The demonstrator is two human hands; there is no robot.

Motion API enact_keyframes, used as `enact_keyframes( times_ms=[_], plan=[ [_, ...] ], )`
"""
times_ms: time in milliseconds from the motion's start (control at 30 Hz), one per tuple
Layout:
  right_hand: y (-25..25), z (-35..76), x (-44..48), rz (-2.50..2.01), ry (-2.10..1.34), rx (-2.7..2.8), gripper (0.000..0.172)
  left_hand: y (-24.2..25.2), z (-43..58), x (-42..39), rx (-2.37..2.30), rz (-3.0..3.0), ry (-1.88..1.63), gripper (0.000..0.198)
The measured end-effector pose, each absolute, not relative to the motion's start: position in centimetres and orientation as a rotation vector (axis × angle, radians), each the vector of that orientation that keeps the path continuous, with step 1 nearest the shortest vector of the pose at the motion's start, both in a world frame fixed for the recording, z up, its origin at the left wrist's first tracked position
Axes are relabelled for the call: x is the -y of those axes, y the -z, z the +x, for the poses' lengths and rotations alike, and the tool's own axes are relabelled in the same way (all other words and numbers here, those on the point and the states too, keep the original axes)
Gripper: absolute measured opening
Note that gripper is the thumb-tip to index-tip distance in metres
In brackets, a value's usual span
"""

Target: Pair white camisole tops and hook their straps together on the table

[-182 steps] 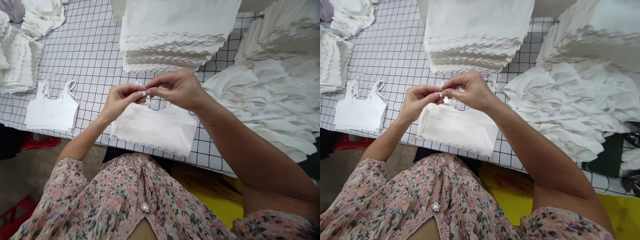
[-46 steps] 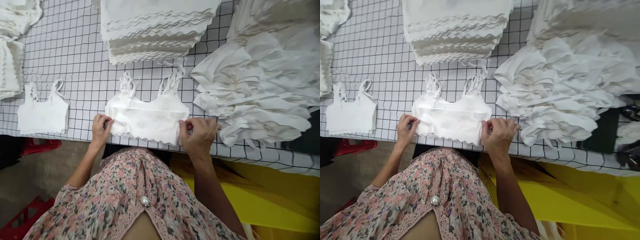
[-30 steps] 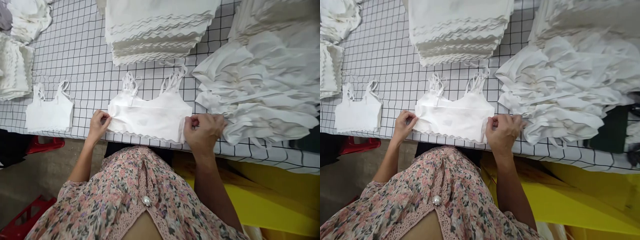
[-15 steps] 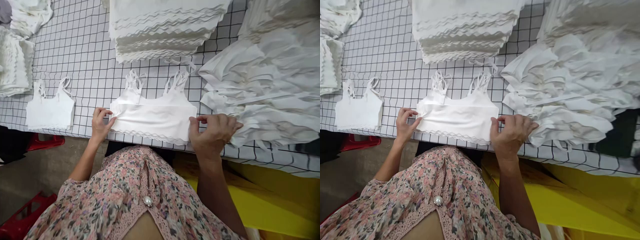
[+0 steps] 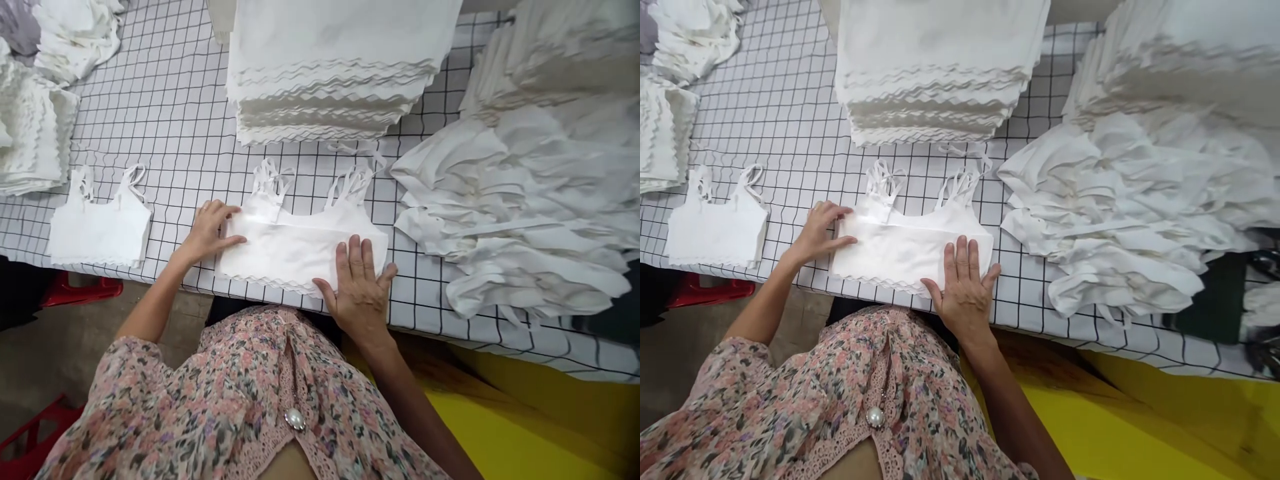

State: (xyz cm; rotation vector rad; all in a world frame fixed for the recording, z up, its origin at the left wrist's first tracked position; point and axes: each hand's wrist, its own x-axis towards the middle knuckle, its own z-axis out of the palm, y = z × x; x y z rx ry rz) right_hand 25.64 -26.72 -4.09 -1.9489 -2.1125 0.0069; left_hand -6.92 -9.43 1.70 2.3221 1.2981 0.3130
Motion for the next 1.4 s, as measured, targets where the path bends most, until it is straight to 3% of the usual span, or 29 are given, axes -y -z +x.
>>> enact_keyframes(
  times_ms=[133, 233, 400, 500, 600, 700, 767, 833, 933, 1000, 1200, 1300, 1400],
  plan=[
    [4.1, 25.5, 26.6, -1.949, -0.015, 2.105, 0.089, -2.0, -6.3, 6.0, -1.044, 2.258, -0.183, 0.037],
    [4.3, 25.4, 26.4, -1.946, -0.038, 2.092, 0.088, -1.9, -6.6, 4.8, -0.936, 2.082, -0.214, 0.036],
    [4.0, 25.0, 26.5, -1.941, 0.000, 2.092, 0.087, -2.0, -6.7, 5.1, -1.111, 2.157, -0.260, 0.029],
    [3.4, 25.4, 26.5, -1.887, -0.003, 2.110, 0.081, -1.7, -5.2, 7.9, -1.157, 2.484, -0.397, 0.050],
    [2.3, 27.5, 24.7, -1.793, -0.044, 2.013, 0.060, -0.7, -3.9, 12.1, -0.941, 2.684, -0.360, 0.080],
    [1.2, 30.8, 19.8, -1.599, -0.013, 1.916, 0.039, 0.4, -3.9, 15.0, -0.842, 2.800, -0.246, 0.091],
    [0.8, 32.8, 15.1, -1.503, -0.037, 1.994, 0.039, 0.6, -3.9, 15.3, -0.847, 2.820, -0.261, 0.086],
    [0.6, 34.1, 10.4, -1.477, -0.154, 2.199, 0.042, 0.0, -3.5, 14.4, -0.848, 2.808, -0.402, 0.068],
    [0.4, 34.8, 5.0, -1.452, -0.264, 2.424, 0.027, -1.4, -1.0, 11.9, -0.823, 2.682, -0.724, 0.035],
    [0.0, 34.8, 3.1, -1.432, -0.313, 2.485, 0.018, -2.2, 2.0, 9.8, -0.829, 2.519, -0.831, 0.023],
    [-2.4, 35.0, 2.8, -1.442, -0.507, 2.534, 0.021, -1.9, 12.2, 4.3, -0.971, 2.138, -0.637, 0.016],
    [-3.3, 35.7, 3.7, -1.508, -0.479, 2.516, 0.024, -1.4, 15.0, 3.4, -0.969, 2.097, -0.633, 0.003],
    [-4.0, 37.1, 4.7, -1.545, -0.454, 2.464, 0.028, -1.0, 15.7, 3.6, -0.979, 2.084, -0.633, 0.014]
  ],
)
